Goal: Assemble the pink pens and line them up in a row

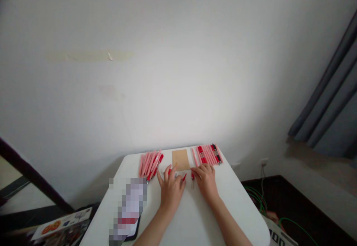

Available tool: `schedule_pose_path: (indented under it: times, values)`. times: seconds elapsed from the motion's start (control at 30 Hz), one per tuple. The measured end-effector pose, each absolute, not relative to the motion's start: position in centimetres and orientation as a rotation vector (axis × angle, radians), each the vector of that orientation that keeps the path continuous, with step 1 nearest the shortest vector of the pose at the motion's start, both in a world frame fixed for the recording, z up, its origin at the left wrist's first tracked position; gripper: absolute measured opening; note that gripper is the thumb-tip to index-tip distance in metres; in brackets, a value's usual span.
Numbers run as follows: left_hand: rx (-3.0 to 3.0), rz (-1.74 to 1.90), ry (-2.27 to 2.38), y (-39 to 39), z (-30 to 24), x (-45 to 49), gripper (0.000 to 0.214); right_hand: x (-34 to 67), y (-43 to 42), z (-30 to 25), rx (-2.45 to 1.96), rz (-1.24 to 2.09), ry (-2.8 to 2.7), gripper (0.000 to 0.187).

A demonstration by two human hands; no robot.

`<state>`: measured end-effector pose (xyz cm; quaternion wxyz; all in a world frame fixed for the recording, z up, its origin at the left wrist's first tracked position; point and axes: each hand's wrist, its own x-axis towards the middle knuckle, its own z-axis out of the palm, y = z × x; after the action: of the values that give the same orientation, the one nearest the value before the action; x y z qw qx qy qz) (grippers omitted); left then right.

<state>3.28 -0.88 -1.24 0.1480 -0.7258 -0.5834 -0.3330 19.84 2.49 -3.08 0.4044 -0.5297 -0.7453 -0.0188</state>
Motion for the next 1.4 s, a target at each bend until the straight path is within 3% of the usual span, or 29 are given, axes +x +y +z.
schedule_pose_path:
  times: [1.4]
  values:
    - [-2.151,-1.261,-1.771,-1.3,-0.3,2.8,0.010,19.4,1.7,-2.4,-1.243,-0.129,-1.990,0.018]
